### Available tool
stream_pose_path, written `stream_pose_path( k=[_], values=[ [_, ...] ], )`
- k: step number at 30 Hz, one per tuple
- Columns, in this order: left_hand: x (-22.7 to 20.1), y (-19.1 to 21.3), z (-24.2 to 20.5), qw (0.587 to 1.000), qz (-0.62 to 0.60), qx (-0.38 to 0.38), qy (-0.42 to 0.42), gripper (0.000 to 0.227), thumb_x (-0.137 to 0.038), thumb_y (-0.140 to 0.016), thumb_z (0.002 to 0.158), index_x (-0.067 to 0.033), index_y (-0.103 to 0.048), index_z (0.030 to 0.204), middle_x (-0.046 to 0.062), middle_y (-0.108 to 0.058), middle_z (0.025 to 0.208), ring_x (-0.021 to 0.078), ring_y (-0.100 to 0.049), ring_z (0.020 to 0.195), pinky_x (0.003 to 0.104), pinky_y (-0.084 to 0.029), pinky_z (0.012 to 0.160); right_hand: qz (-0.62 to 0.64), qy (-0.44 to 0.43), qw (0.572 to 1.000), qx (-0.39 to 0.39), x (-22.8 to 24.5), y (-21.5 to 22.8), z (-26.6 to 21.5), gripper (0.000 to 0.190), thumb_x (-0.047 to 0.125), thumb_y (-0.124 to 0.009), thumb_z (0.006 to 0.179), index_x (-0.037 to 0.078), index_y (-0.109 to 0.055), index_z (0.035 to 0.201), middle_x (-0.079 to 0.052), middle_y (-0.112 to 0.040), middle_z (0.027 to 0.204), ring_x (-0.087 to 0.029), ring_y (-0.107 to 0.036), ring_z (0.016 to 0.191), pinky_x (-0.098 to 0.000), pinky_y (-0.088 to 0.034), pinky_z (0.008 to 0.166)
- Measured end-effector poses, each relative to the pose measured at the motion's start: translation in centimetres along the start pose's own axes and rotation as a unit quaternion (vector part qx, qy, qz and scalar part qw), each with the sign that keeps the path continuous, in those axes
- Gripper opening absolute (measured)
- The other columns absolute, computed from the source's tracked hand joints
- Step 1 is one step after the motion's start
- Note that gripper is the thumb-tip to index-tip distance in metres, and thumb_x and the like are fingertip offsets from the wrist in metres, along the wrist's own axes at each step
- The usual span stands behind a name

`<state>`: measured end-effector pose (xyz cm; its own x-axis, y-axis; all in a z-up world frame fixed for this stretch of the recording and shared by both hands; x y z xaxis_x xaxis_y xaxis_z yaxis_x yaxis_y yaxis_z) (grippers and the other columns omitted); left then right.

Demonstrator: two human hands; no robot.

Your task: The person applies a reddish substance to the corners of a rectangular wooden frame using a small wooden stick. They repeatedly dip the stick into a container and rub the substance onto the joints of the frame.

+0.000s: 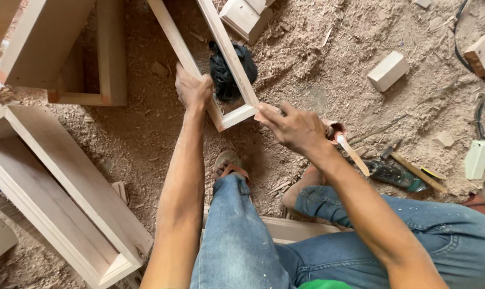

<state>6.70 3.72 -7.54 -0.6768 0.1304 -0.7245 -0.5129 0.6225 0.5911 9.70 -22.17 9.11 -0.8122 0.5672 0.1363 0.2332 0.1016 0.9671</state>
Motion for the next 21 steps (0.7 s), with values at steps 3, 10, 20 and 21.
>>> stream_pose_path(
  k=[3, 10, 20, 21],
  values=[
    [-0.5, 0.1, 0.1, 1.000, -0.012, 0.004, 0.001, 0.086, -0.012, -0.069, 0.074, 0.0043, -0.033, 0.151, 0.024, -0.066, 0.118, 0.0337, -0.071, 0.099, 0.046, -0.060, 0.090, 0.052, 0.025, 0.998, -0.017, -1.9, -1.3, 0.8, 0.041, 0.054, -0.046, 0.104, 0.037, -0.065, 0.136, -0.002, -0.057, 0.081, -0.008, -0.038, 0.043, -0.0250, -0.039, 0.032],
    [-0.1, 0.7, -0.2, 0.999, -0.015, -0.012, -0.036, 0.085, -0.014, -0.076, 0.072, 0.0050, -0.038, 0.146, 0.024, -0.067, 0.114, 0.0363, -0.071, 0.097, 0.048, -0.060, 0.087, -0.041, 0.040, 0.998, -0.023, -4.5, -2.8, 0.7, 0.037, 0.049, -0.045, 0.110, 0.036, -0.066, 0.139, -0.001, -0.059, 0.085, -0.004, -0.040, 0.043, -0.0212, -0.039, 0.037],
    [-0.4, -0.4, 0.7, 0.999, -0.006, 0.018, 0.043, 0.084, -0.007, -0.064, 0.077, 0.0043, -0.030, 0.153, 0.024, -0.067, 0.116, 0.0317, -0.074, 0.093, 0.043, -0.066, 0.080, -0.136, 0.108, 0.973, 0.151, -1.5, -2.3, 2.6, 0.028, 0.043, -0.034, 0.115, 0.033, -0.058, 0.123, -0.001, -0.053, 0.078, -0.009, -0.044, 0.049, -0.0234, -0.038, 0.035],
    [-0.4, -0.4, 0.6, 1.000, 0.003, 0.007, 0.028, 0.086, -0.006, -0.065, 0.076, 0.0053, -0.029, 0.153, 0.026, -0.064, 0.119, 0.0324, -0.072, 0.095, 0.043, -0.065, 0.081, -0.152, 0.119, 0.969, 0.154, -1.1, -2.6, 3.1, 0.028, 0.041, -0.034, 0.116, 0.030, -0.059, 0.120, -0.001, -0.052, 0.081, -0.009, -0.044, 0.050, -0.0240, -0.038, 0.035]
  ],
)
Point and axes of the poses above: each hand's wrist, its own z-axis towards the middle knuckle, its own y-axis out of the back of the hand, x = y × z, the point moved 8 cm from there along z, towards the middle knuckle
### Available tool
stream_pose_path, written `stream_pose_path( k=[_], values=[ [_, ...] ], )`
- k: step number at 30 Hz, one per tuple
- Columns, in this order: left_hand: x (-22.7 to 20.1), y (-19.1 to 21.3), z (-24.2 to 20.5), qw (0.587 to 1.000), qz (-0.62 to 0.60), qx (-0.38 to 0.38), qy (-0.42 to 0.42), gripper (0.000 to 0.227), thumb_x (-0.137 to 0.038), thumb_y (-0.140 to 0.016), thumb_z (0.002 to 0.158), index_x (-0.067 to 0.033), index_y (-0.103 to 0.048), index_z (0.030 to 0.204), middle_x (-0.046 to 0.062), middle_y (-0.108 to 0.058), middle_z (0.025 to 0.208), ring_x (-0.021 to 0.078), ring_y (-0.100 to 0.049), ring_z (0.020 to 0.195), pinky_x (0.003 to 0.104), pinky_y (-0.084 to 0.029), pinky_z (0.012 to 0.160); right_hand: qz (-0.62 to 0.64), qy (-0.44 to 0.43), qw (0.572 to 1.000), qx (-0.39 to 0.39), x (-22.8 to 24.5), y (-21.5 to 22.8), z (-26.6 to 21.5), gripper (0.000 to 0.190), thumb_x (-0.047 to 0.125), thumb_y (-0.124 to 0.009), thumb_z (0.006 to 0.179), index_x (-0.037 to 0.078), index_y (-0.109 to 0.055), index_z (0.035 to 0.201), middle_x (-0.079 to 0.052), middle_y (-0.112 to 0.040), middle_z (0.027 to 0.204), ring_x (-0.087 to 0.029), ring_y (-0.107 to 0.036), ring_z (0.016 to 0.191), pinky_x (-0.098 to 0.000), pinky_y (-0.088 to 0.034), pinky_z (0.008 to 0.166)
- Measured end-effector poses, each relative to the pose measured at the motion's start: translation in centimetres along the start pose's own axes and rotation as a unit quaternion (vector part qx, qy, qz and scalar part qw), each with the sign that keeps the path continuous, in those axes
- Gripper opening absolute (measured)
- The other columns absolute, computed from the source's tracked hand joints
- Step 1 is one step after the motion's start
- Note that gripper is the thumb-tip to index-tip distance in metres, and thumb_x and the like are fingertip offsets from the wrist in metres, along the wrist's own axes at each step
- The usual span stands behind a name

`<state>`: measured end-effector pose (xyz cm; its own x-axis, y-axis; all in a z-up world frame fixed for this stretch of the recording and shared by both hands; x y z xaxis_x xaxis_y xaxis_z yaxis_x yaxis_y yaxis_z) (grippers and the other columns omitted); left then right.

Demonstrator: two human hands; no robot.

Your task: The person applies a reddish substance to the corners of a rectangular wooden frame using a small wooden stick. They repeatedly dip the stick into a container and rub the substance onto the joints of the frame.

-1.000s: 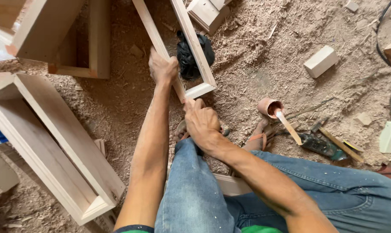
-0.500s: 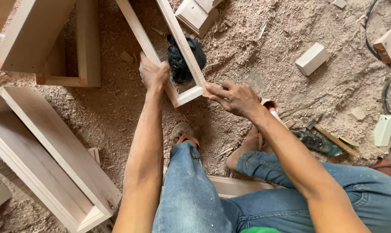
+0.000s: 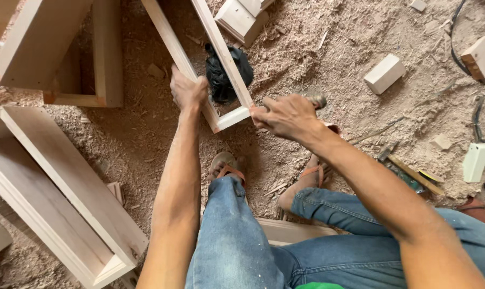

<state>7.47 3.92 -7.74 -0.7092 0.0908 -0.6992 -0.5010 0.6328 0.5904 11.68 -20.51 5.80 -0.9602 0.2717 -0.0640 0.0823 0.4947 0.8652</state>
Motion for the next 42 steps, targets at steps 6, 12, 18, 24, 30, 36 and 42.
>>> stream_pose_path(
  k=[6, 12, 18, 24, 30, 36, 42],
  values=[
    [0.9, -0.4, 0.2, 1.000, 0.004, 0.014, -0.010, 0.088, -0.008, -0.069, 0.077, 0.0042, -0.028, 0.154, 0.028, -0.061, 0.128, 0.0330, -0.069, 0.105, 0.045, -0.061, 0.089, -0.074, 0.032, 0.997, 0.003, 0.2, 0.0, 1.9, 0.036, 0.019, -0.033, 0.107, 0.024, -0.059, 0.132, -0.001, -0.049, 0.070, -0.008, -0.046, 0.044, -0.0271, -0.040, 0.033],
    [1.0, -0.5, 0.7, 0.998, 0.051, -0.006, -0.033, 0.093, -0.010, -0.074, 0.073, 0.0033, -0.028, 0.152, 0.028, -0.059, 0.129, 0.0357, -0.066, 0.107, 0.049, -0.057, 0.091, -0.124, 0.055, 0.990, 0.040, 0.9, 0.0, 2.9, 0.031, 0.018, -0.035, 0.109, 0.013, -0.065, 0.108, -0.001, -0.044, 0.064, -0.009, -0.042, 0.045, -0.0281, -0.038, 0.034],
    [1.8, -1.0, 1.2, 0.999, 0.029, -0.007, -0.030, 0.092, -0.009, -0.073, 0.075, 0.0039, -0.026, 0.153, 0.026, -0.061, 0.125, 0.0328, -0.068, 0.101, 0.046, -0.060, 0.087, -0.200, 0.041, 0.972, 0.120, -1.7, 0.8, 3.3, 0.035, 0.012, -0.037, 0.110, 0.013, -0.064, 0.088, -0.003, -0.041, 0.063, -0.009, -0.039, 0.049, -0.0284, -0.037, 0.039],
    [1.5, -0.8, 0.7, 1.000, 0.003, 0.002, -0.020, 0.084, -0.009, -0.070, 0.076, 0.0014, -0.033, 0.150, 0.022, -0.066, 0.115, 0.0297, -0.071, 0.092, 0.045, -0.064, 0.077, -0.134, 0.100, 0.984, 0.065, -0.5, 1.7, 3.6, 0.031, 0.021, -0.034, 0.108, 0.012, -0.057, 0.091, -0.003, -0.039, 0.061, -0.011, -0.039, 0.045, -0.0282, -0.039, 0.037],
    [0.6, 0.1, -0.1, 0.999, -0.028, 0.010, -0.036, 0.074, -0.012, -0.070, 0.076, 0.0013, -0.039, 0.142, 0.020, -0.068, 0.105, 0.0279, -0.072, 0.084, 0.044, -0.064, 0.072, -0.182, 0.071, 0.975, 0.103, -2.8, 0.5, 3.0, 0.030, 0.011, -0.035, 0.111, 0.015, -0.059, 0.094, 0.000, -0.042, 0.065, -0.009, -0.040, 0.049, -0.0255, -0.038, 0.037],
    [-1.1, 1.4, -0.7, 1.000, 0.015, -0.001, -0.023, 0.073, -0.015, -0.073, 0.073, -0.0021, -0.045, 0.139, 0.021, -0.071, 0.108, 0.0346, -0.072, 0.092, 0.048, -0.059, 0.082, -0.118, 0.107, 0.987, 0.015, -0.2, 0.9, 3.1, 0.028, 0.023, -0.033, 0.109, 0.017, -0.061, 0.114, -0.004, -0.052, 0.067, -0.010, -0.044, 0.045, -0.0261, -0.041, 0.034],
    [-0.2, 0.7, -0.6, 1.000, -0.001, -0.010, -0.010, 0.057, -0.013, -0.073, 0.074, -0.0016, -0.055, 0.126, 0.025, -0.073, 0.105, 0.0377, -0.072, 0.094, 0.049, -0.058, 0.089, 0.041, -0.081, 0.994, -0.069, -4.9, 3.8, 0.4, 0.034, 0.041, -0.045, 0.103, 0.026, -0.069, 0.122, -0.008, -0.059, 0.081, -0.010, -0.044, 0.043, -0.0239, -0.040, 0.032]
  ],
)
Point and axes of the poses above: each hand's wrist, its own z-axis towards the middle knuckle, its own y-axis out of the back of the hand, x = y × z, the point moved 8 cm from there along z, towards the middle knuckle
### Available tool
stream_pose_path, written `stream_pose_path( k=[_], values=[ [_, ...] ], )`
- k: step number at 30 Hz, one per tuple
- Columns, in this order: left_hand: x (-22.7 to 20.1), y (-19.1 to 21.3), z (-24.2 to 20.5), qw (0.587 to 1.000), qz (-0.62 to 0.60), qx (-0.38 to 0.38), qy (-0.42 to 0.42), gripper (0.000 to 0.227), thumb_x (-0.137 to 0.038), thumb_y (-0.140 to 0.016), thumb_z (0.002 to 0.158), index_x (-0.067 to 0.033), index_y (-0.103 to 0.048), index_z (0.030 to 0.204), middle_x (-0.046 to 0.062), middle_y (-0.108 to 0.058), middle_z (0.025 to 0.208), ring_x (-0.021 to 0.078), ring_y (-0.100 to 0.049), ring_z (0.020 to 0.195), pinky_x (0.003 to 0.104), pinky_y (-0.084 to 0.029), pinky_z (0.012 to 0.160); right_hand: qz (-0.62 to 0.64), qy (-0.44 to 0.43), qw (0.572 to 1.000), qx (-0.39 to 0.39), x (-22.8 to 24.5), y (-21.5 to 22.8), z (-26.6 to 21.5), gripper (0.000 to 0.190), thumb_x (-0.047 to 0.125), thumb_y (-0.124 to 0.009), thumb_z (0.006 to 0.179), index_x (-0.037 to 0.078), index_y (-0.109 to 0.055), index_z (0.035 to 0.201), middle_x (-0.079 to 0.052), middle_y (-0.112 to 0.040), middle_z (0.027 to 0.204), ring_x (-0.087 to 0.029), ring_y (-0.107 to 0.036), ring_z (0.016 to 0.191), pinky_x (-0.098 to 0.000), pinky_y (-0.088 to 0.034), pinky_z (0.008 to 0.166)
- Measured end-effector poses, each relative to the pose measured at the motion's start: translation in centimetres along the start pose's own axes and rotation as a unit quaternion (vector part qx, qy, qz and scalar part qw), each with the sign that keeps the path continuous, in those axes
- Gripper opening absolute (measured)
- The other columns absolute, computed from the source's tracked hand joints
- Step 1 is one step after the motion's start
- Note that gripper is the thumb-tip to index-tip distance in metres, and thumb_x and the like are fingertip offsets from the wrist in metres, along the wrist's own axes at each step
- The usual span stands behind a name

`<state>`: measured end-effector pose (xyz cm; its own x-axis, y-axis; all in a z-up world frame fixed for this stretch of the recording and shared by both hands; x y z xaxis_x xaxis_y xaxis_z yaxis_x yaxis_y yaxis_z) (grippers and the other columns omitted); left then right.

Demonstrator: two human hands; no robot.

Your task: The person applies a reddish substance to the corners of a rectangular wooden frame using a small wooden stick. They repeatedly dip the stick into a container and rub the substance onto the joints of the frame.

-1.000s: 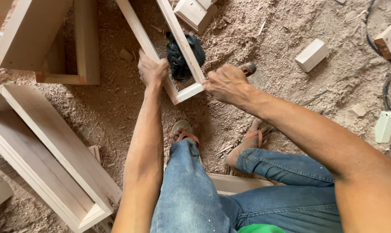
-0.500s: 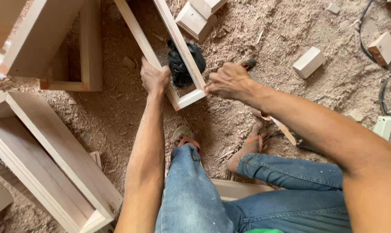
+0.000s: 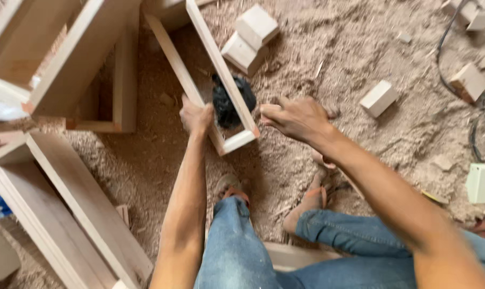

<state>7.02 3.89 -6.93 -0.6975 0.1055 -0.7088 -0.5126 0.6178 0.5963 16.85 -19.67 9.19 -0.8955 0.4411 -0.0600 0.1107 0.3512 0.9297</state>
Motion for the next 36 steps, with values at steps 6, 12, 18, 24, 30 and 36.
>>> stream_pose_path(
  k=[6, 12, 18, 24, 30, 36],
  values=[
    [0.7, -0.5, 2.1, 0.997, 0.040, 0.017, 0.066, 0.044, -0.011, -0.068, 0.084, -0.0004, -0.056, 0.125, 0.022, -0.071, 0.109, 0.0288, -0.075, 0.087, 0.040, -0.067, 0.071, 0.281, -0.176, 0.929, -0.167, -0.7, -0.5, -7.7, 0.044, 0.050, -0.050, 0.103, 0.025, -0.071, 0.133, -0.005, -0.063, 0.077, -0.008, -0.047, 0.046, -0.0228, -0.043, 0.032],
    [-1.4, 5.2, 0.1, 0.977, 0.067, 0.137, -0.151, 0.061, -0.002, -0.058, 0.086, -0.0092, -0.050, 0.147, 0.021, -0.074, 0.107, 0.0220, -0.076, 0.075, 0.036, -0.065, 0.066, 0.435, -0.274, 0.831, -0.210, -0.5, -1.7, -12.1, 0.042, 0.047, -0.057, 0.101, 0.027, -0.071, 0.134, -0.004, -0.072, 0.078, -0.008, -0.052, 0.052, -0.0277, -0.052, 0.046],
    [-2.2, 6.0, -3.2, 0.889, 0.201, 0.326, -0.250, 0.073, -0.006, -0.071, 0.082, -0.0259, -0.051, 0.150, 0.011, -0.078, 0.095, 0.0171, -0.075, 0.068, 0.033, -0.066, 0.065, 0.467, -0.315, 0.781, -0.270, -0.9, 1.2, -14.8, 0.044, 0.035, -0.060, 0.105, 0.010, -0.063, 0.140, -0.015, -0.072, 0.124, -0.024, -0.069, 0.102, -0.0332, -0.054, 0.082],
    [0.3, 5.8, -5.3, 0.836, 0.363, 0.330, -0.247, 0.084, -0.002, -0.077, 0.075, -0.0392, -0.057, 0.147, 0.004, -0.078, 0.084, 0.0185, -0.071, 0.068, 0.035, -0.062, 0.066, 0.513, -0.363, 0.751, -0.205, -0.2, -2.5, -15.2, 0.044, 0.037, -0.059, 0.104, 0.009, -0.062, 0.138, -0.016, -0.071, 0.131, -0.026, -0.069, 0.121, -0.0355, -0.052, 0.099],
    [-3.2, 0.6, -8.0, 0.815, 0.281, 0.186, -0.472, 0.070, -0.011, -0.082, 0.063, -0.0212, -0.067, 0.131, 0.007, -0.077, 0.099, 0.0239, -0.071, 0.072, 0.038, -0.058, 0.060, 0.446, -0.329, 0.798, -0.235, 2.5, -6.3, -14.1, 0.039, 0.036, -0.057, 0.110, 0.015, -0.063, 0.142, -0.017, -0.074, 0.116, -0.025, -0.070, 0.087, -0.0362, -0.058, 0.079],
    [-5.5, -6.1, -9.2, 0.810, 0.335, 0.099, -0.471, 0.024, -0.006, -0.059, 0.095, -0.0211, -0.069, 0.111, 0.004, -0.075, 0.086, 0.0190, -0.063, 0.053, 0.036, -0.045, 0.040, 0.362, -0.301, 0.840, -0.272, 3.4, -9.8, -13.7, 0.041, 0.032, -0.062, 0.106, 0.013, -0.064, 0.142, -0.014, -0.068, 0.086, -0.021, -0.062, 0.068, -0.0375, -0.052, 0.059]
  ],
)
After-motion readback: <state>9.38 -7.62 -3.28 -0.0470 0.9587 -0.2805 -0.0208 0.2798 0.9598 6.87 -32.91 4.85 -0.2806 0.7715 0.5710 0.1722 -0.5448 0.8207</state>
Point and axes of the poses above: each hand's wrist, its own z-axis towards the middle knuckle, its own y-axis out of the back of the hand, x = y × z, the point moved 8 cm from there along z, towards the middle knuckle
